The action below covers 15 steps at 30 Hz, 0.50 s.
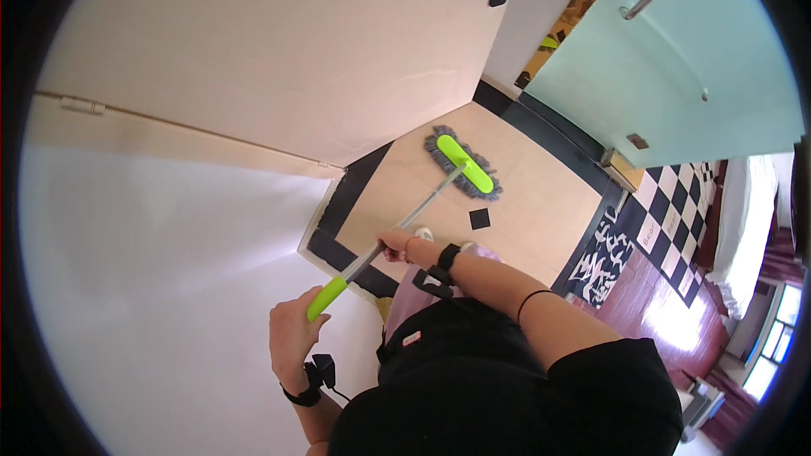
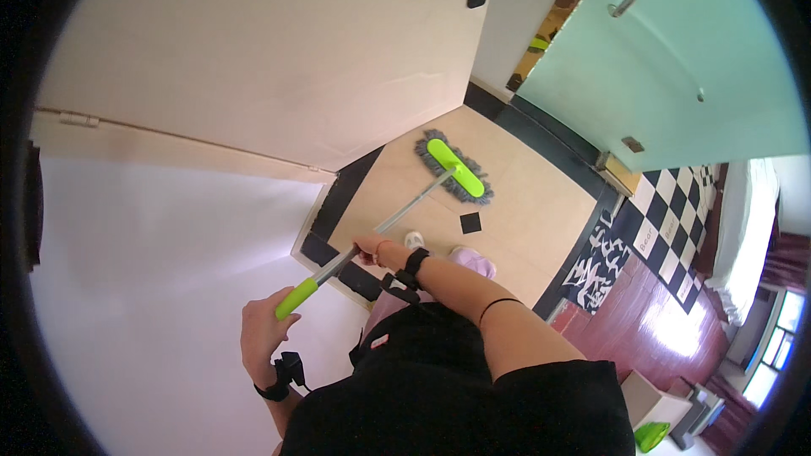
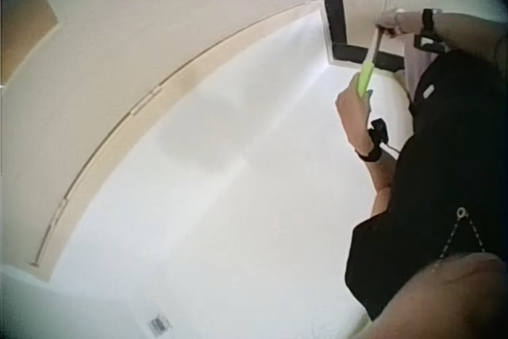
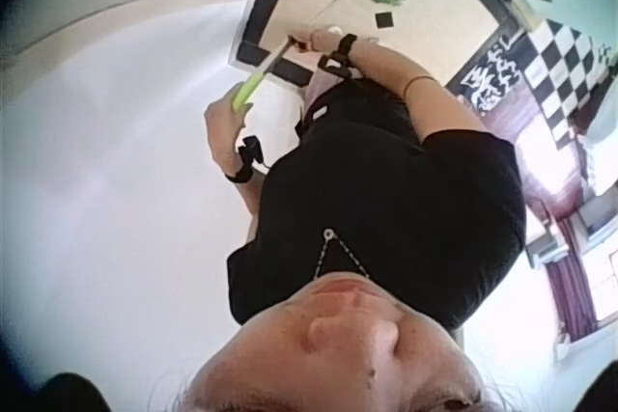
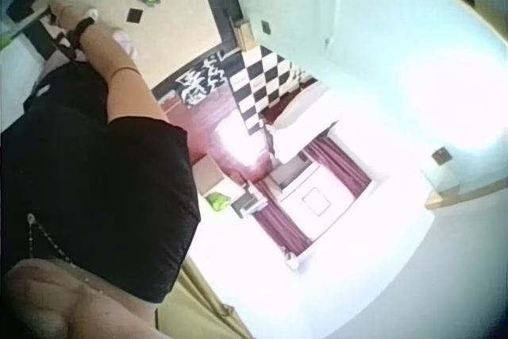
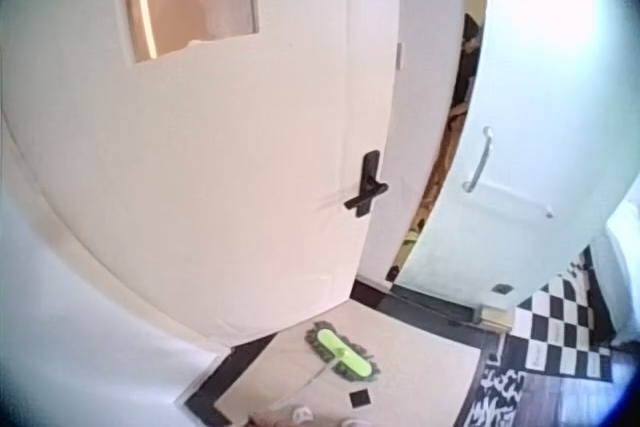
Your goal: Mopping the floor of a bedroom using a spray mop.
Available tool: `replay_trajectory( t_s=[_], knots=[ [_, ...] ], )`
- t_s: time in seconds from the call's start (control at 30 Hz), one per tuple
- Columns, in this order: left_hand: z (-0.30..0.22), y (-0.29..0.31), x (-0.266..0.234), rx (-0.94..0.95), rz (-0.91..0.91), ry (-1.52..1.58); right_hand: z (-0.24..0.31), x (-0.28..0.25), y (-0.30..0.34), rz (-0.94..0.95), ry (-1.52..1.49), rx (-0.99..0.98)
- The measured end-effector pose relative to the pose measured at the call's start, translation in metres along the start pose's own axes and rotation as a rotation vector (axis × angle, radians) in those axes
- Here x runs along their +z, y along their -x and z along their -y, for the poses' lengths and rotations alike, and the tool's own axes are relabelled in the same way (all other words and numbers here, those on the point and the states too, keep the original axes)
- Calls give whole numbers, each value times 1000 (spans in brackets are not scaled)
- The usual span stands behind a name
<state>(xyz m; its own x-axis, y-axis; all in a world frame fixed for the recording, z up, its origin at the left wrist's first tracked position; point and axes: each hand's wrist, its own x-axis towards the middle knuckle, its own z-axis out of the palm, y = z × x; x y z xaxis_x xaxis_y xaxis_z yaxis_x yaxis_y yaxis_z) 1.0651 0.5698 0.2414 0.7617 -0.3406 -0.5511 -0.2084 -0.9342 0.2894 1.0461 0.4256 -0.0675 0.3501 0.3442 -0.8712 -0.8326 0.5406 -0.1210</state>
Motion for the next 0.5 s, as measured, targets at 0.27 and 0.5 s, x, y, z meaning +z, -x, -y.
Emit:
replay_trajectory(
  t_s=[0.27, 0.5],
  knots=[
    [-12, -72, -18, 151, 32, -60, 52, -7, 4, -168, -169, -221],
    [-76, -118, 2, 554, -111, -267, 90, -83, 37, -240, -253, -313]
  ],
)
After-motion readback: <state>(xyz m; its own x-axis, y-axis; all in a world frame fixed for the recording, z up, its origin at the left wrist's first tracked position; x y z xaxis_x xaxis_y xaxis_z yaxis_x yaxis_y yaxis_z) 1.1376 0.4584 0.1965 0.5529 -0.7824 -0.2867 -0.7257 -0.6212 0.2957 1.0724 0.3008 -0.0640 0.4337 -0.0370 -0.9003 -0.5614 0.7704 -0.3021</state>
